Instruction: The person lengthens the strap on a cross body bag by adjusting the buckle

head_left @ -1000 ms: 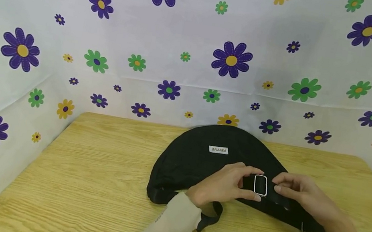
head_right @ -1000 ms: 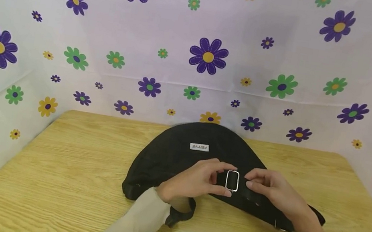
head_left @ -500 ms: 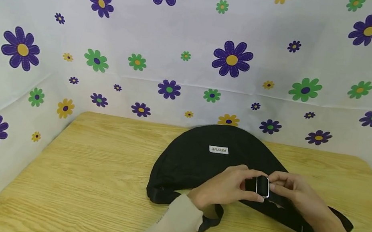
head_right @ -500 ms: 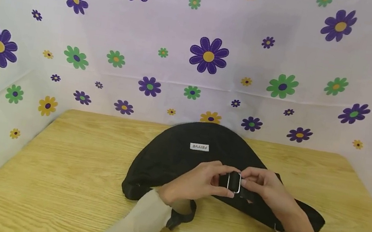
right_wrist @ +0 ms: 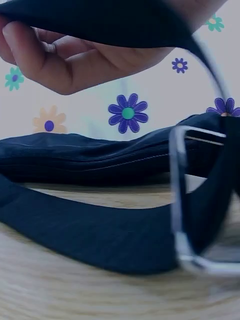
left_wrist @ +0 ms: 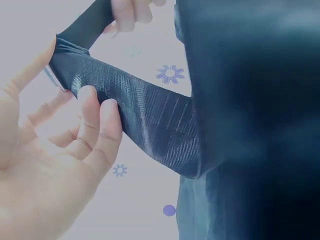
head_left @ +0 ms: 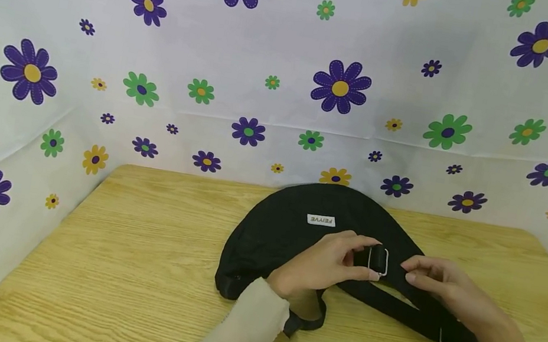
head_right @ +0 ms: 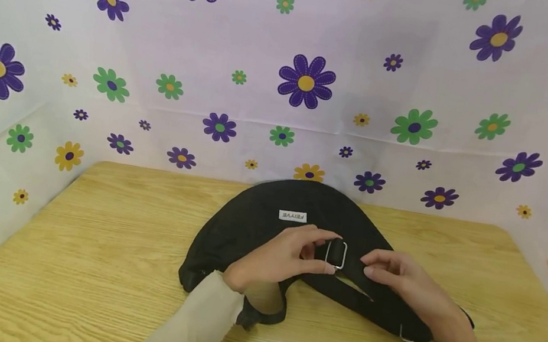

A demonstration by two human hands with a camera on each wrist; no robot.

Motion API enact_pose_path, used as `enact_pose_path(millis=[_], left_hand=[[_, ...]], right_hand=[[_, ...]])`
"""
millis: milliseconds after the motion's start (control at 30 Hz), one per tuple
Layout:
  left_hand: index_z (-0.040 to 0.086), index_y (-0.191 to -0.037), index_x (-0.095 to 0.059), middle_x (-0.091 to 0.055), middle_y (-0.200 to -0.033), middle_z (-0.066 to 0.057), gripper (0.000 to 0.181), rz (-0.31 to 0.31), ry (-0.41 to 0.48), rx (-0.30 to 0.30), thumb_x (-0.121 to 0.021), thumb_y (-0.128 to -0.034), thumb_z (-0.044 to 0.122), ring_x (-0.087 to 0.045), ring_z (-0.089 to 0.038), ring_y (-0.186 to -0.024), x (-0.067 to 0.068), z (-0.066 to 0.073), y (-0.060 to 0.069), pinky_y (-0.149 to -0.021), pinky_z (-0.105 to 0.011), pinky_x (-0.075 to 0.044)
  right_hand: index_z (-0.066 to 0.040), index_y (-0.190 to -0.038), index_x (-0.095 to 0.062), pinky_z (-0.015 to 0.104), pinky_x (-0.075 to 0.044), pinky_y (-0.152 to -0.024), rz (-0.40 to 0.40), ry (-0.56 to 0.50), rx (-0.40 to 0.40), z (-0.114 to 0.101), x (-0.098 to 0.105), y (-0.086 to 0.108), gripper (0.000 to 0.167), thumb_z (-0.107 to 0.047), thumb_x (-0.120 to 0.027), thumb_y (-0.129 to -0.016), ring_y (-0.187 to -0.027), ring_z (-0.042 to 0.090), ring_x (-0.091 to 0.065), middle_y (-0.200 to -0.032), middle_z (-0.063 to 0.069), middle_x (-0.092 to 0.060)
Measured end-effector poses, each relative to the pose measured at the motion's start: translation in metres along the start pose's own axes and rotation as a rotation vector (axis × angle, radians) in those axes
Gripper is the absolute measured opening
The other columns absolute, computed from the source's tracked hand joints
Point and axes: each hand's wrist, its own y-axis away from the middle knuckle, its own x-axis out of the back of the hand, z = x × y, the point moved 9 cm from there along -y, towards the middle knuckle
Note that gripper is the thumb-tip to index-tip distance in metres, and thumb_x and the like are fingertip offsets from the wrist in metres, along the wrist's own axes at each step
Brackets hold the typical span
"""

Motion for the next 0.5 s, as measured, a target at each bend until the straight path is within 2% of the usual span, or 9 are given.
enact_pose_path(millis=[133,267,500], left_hand=[[0.006,-0.145,-0.055,-0.059,-0.108,-0.006,0.052,0.017,0.009,0.000,-0.070,-0.0989,0.023,-0.050,-0.003,-0.076,0.006,0.000,0.001,-0.072,-0.015,-0.045],[0.005,-0.145,-0.055,-0.059,-0.109,-0.007,0.052,0.019,0.028,0.006,-0.070,-0.0988,0.022,-0.050,-0.004,-0.076,0.007,0.000,0.001,-0.071,-0.016,-0.045],[0.002,-0.146,-0.053,-0.059,-0.107,-0.004,0.055,-0.005,0.033,0.010,-0.071,-0.0980,0.022,-0.051,-0.003,-0.076,0.002,0.002,0.000,-0.070,-0.014,-0.046]], right_hand=[[-0.010,-0.109,-0.069,0.025,-0.041,-0.069,-0.004,0.026,0.000,0.001,0.003,0.001,0.029,0.007,-0.046,-0.103,-0.082,0.014,-0.052,-0.086,-0.006,-0.058],[-0.005,-0.106,-0.066,0.026,-0.039,-0.067,0.008,0.034,0.006,-0.002,0.001,0.000,0.023,0.007,-0.047,-0.103,-0.079,0.014,-0.052,-0.082,-0.007,-0.060],[-0.006,-0.106,-0.066,0.025,-0.042,-0.067,0.008,-0.026,0.103,-0.011,-0.006,-0.004,0.031,0.014,-0.044,-0.101,-0.078,0.011,-0.055,-0.087,-0.007,-0.067]])
